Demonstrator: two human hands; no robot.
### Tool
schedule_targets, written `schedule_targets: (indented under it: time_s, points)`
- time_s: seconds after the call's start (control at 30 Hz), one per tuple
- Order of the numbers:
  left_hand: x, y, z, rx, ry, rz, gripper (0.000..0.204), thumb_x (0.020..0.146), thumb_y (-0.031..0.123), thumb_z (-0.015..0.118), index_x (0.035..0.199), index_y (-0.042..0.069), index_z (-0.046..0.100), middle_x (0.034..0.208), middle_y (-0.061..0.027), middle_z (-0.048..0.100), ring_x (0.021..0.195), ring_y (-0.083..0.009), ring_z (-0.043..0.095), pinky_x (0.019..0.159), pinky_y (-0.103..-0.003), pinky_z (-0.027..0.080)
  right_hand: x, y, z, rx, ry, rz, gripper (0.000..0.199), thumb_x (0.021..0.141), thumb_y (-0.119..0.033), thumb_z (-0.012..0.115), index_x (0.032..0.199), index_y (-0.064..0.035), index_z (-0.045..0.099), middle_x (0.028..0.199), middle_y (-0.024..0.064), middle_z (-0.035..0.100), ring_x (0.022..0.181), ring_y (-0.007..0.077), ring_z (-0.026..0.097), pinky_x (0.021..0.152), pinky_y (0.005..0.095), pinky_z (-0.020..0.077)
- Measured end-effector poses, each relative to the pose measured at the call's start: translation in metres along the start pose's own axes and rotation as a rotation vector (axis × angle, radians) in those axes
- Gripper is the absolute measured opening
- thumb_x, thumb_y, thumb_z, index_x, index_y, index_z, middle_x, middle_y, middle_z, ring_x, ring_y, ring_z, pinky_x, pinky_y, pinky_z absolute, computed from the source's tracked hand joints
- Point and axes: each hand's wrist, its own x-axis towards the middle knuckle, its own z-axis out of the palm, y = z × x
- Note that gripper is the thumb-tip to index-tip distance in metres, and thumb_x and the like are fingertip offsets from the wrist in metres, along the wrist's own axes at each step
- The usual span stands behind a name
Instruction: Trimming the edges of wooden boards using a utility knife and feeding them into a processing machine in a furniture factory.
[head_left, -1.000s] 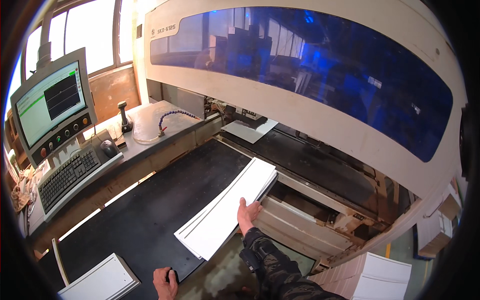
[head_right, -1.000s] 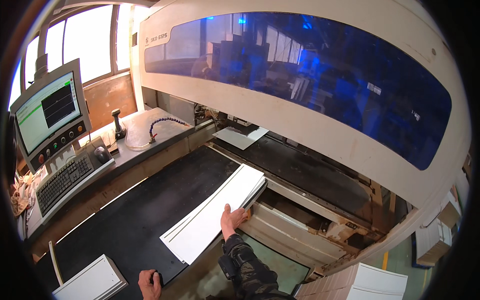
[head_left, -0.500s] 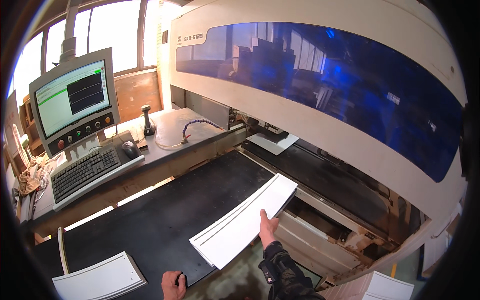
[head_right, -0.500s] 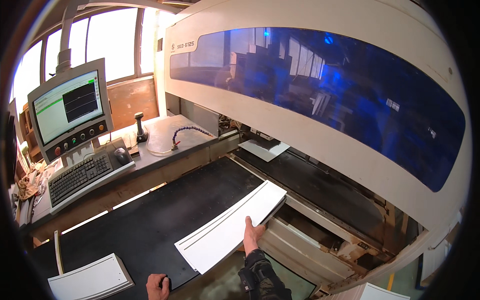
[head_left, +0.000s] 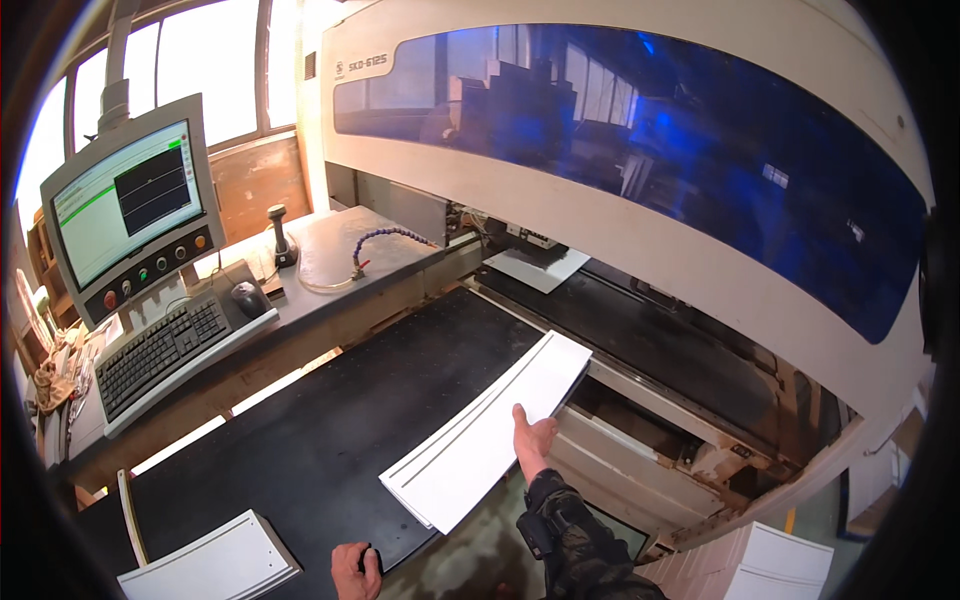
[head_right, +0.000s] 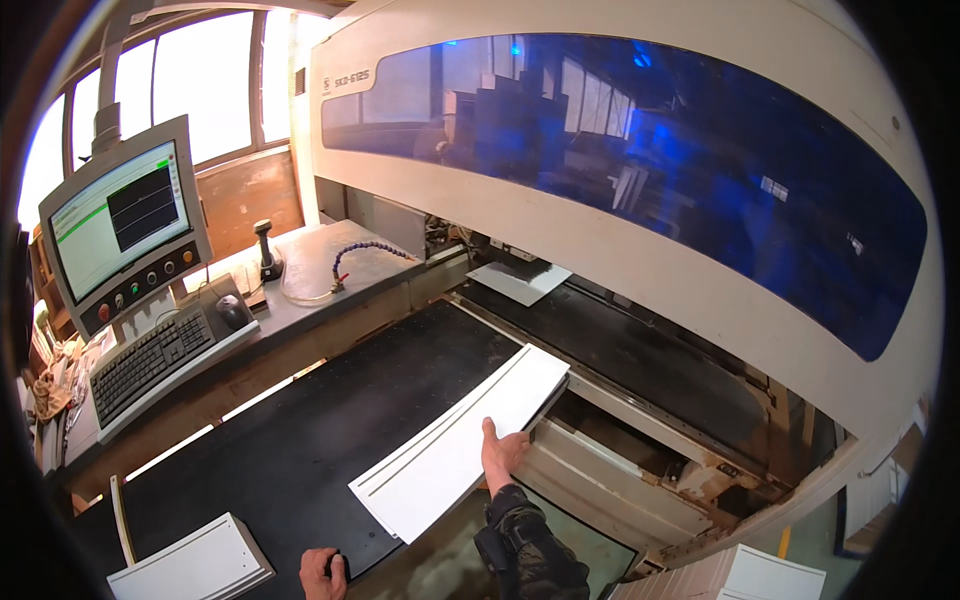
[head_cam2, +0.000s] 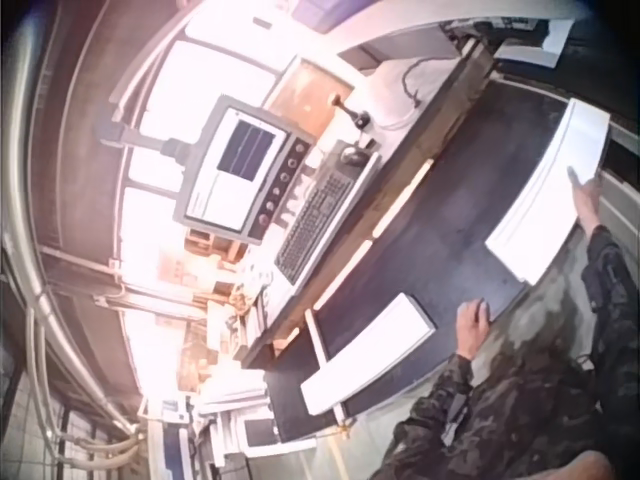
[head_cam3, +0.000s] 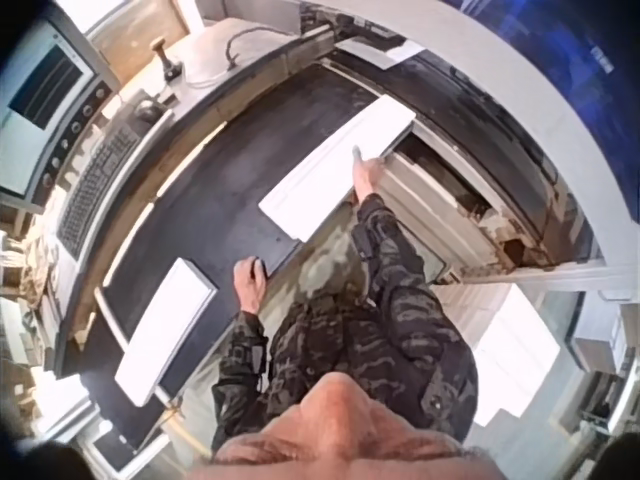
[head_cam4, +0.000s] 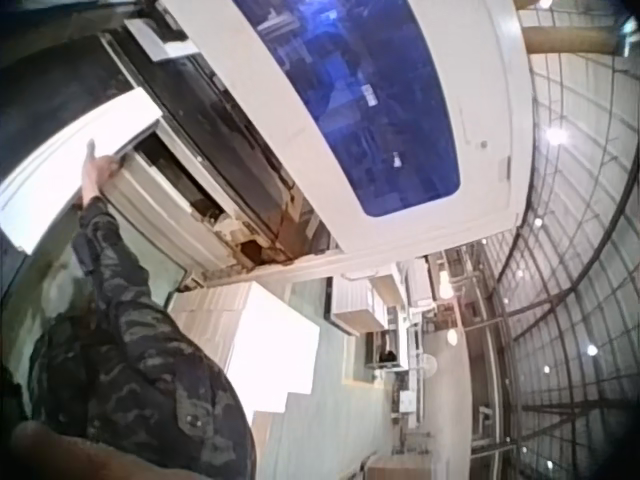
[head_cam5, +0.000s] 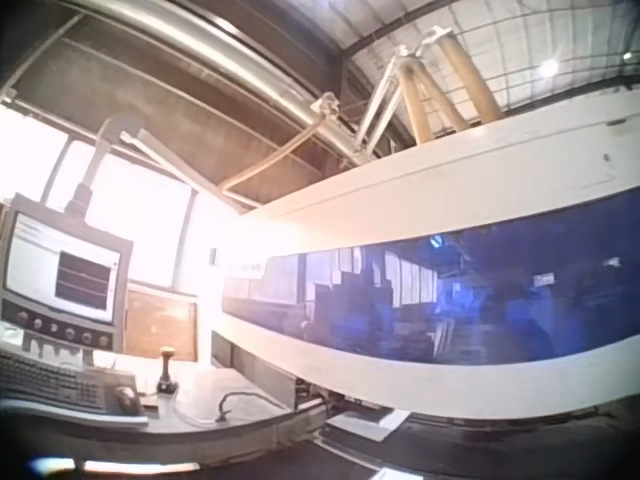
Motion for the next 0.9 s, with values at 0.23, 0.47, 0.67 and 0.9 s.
schedule_targets:
  time_s: [0.23, 0.47, 0.67, 0.9]
  points:
    - [-0.002, -0.001, 0.005, -0.003, -0.008, 0.02, 0.018, 0.107, 0.014, 0.069, 0.118, 0.001, 0.074, 0.113, -0.0232, 0.073, 0.107, -0.045, 0.068, 0.095, -0.051, 0.055, 0.0, -0.001, 0.002, -0.005, -0.025, 0.007, 0.111, 0.095, -0.065, 0.079, 0.152, 0.0203, 0.037, 0.15, 0.0424, 0.047, 0.138, 0.0549, 0.057, 0.112, 0.0588, 0.0524]
    - [-0.002, 0.001, 0.009, 0.028, 0.01, 0.027, 0.018, 0.107, 0.015, 0.069, 0.117, 0.001, 0.075, 0.112, -0.0226, 0.073, 0.107, -0.0442, 0.068, 0.095, -0.05, 0.056, 0.0, 0.001, 0.001, -0.012, 0.034, -0.014, 0.105, 0.093, -0.067, 0.08, 0.143, 0.019, 0.047, 0.142, 0.0386, 0.056, 0.132, 0.0515, 0.062, 0.11, 0.0581, 0.0527]
    - [-0.003, -0.003, 0.012, 0.042, 0.013, 0.032, 0.018, 0.107, 0.015, 0.069, 0.117, 0.001, 0.074, 0.112, -0.0228, 0.073, 0.107, -0.0448, 0.068, 0.095, -0.05, 0.056, 0.001, -0.001, -0.004, -0.006, -0.02, -0.02, 0.108, 0.095, -0.067, 0.078, 0.149, 0.0188, 0.04, 0.149, 0.0417, 0.049, 0.136, 0.0545, 0.059, 0.111, 0.059, 0.0534]
    - [-0.003, -0.005, 0.013, 0.05, 0.021, 0.036, 0.018, 0.107, 0.014, 0.069, 0.117, 0.001, 0.074, 0.111, -0.0232, 0.073, 0.108, -0.0454, 0.068, 0.095, -0.051, 0.056, -0.003, -0.004, -0.002, 0.01, -0.005, -0.007, 0.104, 0.093, -0.067, 0.079, 0.143, 0.0178, 0.046, 0.143, 0.0377, 0.054, 0.133, 0.0509, 0.061, 0.111, 0.058, 0.0511]
